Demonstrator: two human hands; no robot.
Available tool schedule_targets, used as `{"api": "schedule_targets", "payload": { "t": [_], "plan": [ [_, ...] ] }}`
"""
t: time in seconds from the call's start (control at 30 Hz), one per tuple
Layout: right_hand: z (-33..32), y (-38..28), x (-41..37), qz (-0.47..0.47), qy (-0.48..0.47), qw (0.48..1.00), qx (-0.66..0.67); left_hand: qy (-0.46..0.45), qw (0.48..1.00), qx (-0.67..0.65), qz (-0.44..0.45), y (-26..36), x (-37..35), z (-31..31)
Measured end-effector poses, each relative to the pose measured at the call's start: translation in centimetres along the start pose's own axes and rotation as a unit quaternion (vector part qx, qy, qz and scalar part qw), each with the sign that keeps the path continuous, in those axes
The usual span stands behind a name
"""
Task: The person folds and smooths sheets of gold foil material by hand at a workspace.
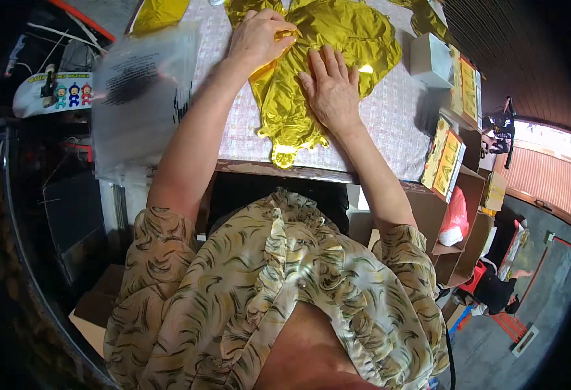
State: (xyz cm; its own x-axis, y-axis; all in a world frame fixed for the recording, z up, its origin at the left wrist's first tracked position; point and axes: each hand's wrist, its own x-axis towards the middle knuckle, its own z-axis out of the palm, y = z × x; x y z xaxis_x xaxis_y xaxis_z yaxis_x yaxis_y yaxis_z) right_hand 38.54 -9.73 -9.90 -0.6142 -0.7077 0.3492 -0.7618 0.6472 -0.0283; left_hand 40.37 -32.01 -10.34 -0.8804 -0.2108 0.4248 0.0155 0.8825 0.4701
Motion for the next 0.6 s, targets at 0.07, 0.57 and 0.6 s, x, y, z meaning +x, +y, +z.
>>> {"api": "schedule_targets", "payload": {
  "t": [0.07, 0.57, 0.6],
  "plan": [
    [0.0, -0.1, -0.3, 0.007, -0.008, 1.0, 0.001, -0.001, 1.0, 0.001, 0.002, 0.2, -0.3, -0.1],
    [0.3, 0.0, -0.2, 0.001, 0.007, 1.0, 0.012, 0.007, 0.981, 0.117, -0.152, -1.3, -0.3, -4.8],
    [0.4, 0.0, -0.3, 0.0, 0.005, 1.0, 0.015, -0.012, 0.975, 0.126, -0.183, -1.0, -0.7, -6.1]
  ]
}}
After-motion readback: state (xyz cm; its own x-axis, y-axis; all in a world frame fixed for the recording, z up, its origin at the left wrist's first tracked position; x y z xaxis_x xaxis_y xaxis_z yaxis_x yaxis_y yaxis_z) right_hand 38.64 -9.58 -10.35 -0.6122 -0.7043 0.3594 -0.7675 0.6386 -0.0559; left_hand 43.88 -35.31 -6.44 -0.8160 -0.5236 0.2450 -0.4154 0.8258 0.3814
